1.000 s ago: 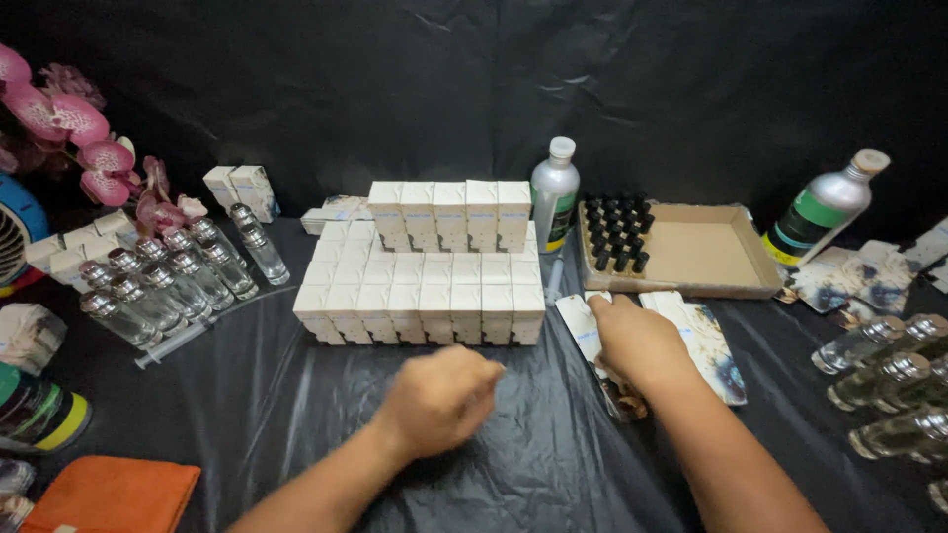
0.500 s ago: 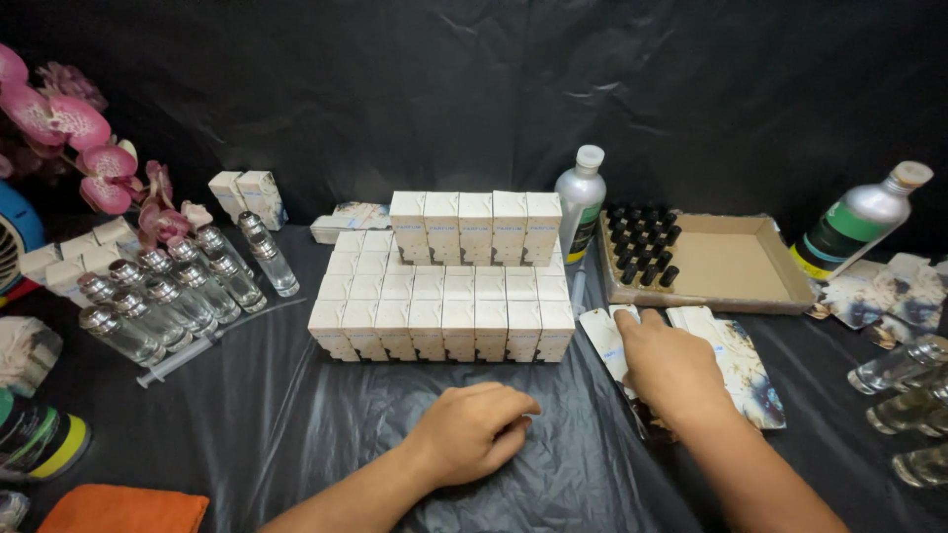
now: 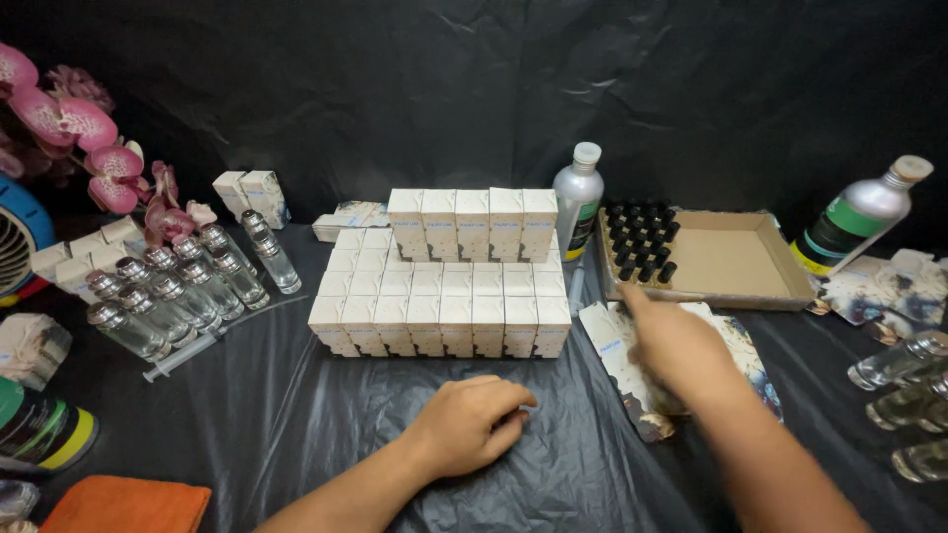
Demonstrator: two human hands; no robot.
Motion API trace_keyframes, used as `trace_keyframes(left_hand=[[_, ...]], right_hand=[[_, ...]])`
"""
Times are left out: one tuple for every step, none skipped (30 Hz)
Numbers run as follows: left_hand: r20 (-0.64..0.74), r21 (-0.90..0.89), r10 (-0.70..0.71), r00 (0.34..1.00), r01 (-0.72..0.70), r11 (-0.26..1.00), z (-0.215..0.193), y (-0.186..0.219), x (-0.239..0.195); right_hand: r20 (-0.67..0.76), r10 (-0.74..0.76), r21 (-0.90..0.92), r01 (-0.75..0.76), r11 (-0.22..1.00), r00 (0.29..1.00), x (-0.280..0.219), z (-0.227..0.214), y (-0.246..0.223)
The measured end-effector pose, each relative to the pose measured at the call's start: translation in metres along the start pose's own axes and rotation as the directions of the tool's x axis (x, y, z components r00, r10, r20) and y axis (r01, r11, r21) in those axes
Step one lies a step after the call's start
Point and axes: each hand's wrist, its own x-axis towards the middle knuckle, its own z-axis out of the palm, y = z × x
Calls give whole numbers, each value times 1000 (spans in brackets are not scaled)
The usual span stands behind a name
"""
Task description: Folding cardboard boxes and inserting perfume bottles into them for packaging.
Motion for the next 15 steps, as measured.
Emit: trace_keyframes(left_hand=[[3,2,3,1000,-3,1000,-1,0,0],[2,-7,-2,1000,2,1000,-1,1,1],[2,-16,-8,1000,8,1000,-2,1,1],[3,-15,-6,1000,6,1000,-1,0,1],[18,-24,-29,999,29,999,-1,-1,1],[33,-32,-53,998,54,998,0,-2,1],[33,-31,-52,998,53,998,-2,0,0],[33,-13,-50,998,50,999,-4,1,0],[33,5,-48,998,48,999,-5,3,1],[33,6,-47,998,47,999,-9,7,2],[-6,-17,-31,999,31,999,-13,11,2],[-47,-38,-14,999,12,999,-18,15,5],[-47,-35,-10,999,8,999,-26,27,9],[-38,-156,-146,989,138,978,-35,38,13],[-12,-272,-277,961,264,925,-43,50,16]], right_hand=[[-1,2,4,-2,1000,1000,-3,-5,4],[-35,2,20,-1,1000,999,-5,-11,7],[-70,3,37,-1,999,998,-8,-16,11],[-71,4,39,-1,999,997,-16,-25,14],[-97,35,130,-22,991,995,-24,-34,17],[-121,67,220,-39,975,990,-32,-43,19],[-122,67,221,-38,974,990,-44,-51,17],[-193,82,328,-14,945,978,-57,-59,16],[-261,105,428,18,903,960,-69,-68,15],[-262,105,429,18,903,959,-77,-70,10],[-260,80,551,80,831,962,-85,-72,5],[-266,55,661,141,737,962,-92,-74,0],[-270,56,662,143,736,961,-96,-72,-7],[-237,32,716,153,681,971,-99,-70,-13],[-206,5,766,158,623,979,-102,-67,-21]])
